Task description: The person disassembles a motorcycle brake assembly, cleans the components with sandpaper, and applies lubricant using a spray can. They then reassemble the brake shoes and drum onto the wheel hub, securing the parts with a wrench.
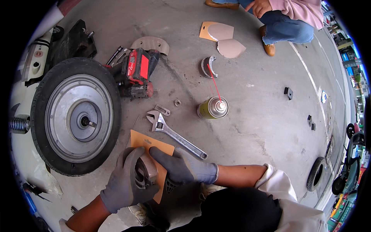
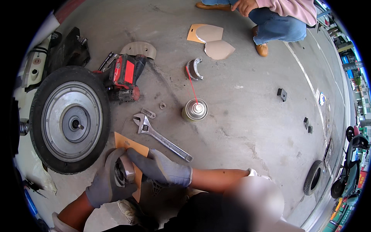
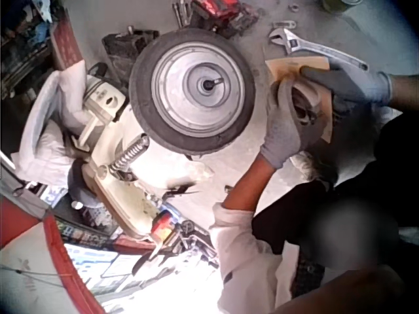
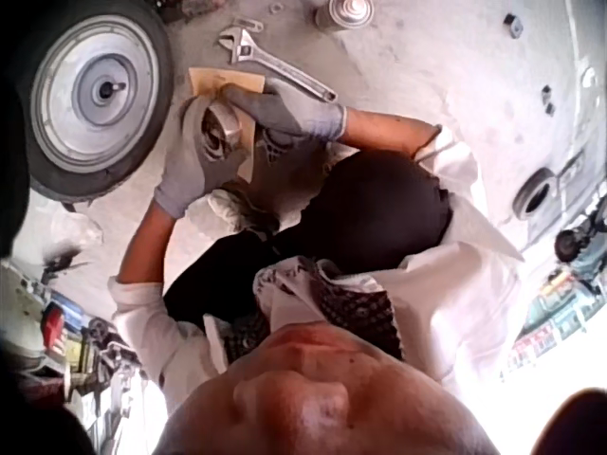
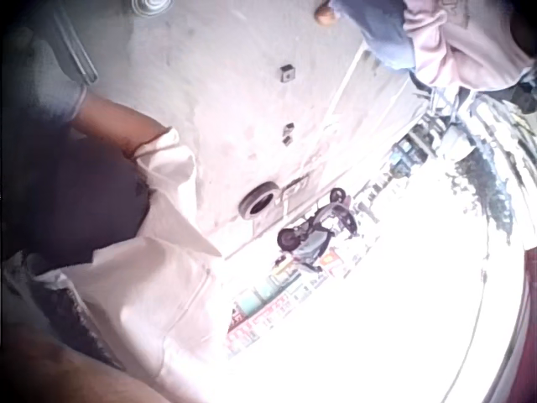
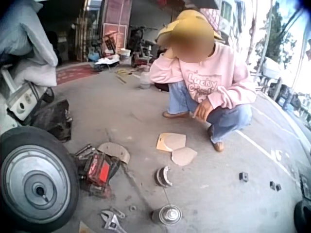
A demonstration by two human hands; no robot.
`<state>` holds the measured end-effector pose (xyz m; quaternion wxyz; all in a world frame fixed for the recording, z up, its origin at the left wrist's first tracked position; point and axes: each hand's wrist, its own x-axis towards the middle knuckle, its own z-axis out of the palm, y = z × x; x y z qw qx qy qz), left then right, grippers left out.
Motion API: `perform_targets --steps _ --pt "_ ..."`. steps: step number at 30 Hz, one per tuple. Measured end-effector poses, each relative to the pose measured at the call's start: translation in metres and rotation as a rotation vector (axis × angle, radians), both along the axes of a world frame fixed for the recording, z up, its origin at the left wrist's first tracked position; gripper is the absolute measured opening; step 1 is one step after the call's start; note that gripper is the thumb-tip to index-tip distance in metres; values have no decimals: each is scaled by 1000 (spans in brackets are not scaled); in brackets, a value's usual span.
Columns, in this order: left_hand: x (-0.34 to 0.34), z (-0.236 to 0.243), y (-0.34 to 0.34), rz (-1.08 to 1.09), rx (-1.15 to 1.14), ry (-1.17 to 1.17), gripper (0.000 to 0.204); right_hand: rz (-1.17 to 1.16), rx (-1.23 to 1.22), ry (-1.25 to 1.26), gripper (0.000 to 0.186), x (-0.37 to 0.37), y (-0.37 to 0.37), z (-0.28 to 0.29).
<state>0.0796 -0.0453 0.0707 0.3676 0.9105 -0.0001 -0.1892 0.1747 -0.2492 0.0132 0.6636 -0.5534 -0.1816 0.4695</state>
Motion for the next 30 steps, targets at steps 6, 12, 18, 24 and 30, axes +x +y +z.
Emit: perform_targets --steps 6,12,18,24,30 --pt "-4 -8 -12 49 -120 -19 104 -283 -93 290 41 -9 -2 13" --pt "-10 -12 -18 154 -346 23 101 -200 -88 357 40 -4 -6 24" --pt "1 -2 -15 196 -311 214 105 -187 -28 482 46 0 -13 13" --pt "14 13 -14 -4 132 -151 118 -274 201 706 56 -8 -12 -12" --pt "16 20 -18 -68 301 -181 121 -279 192 802 58 -7 -14 -13"
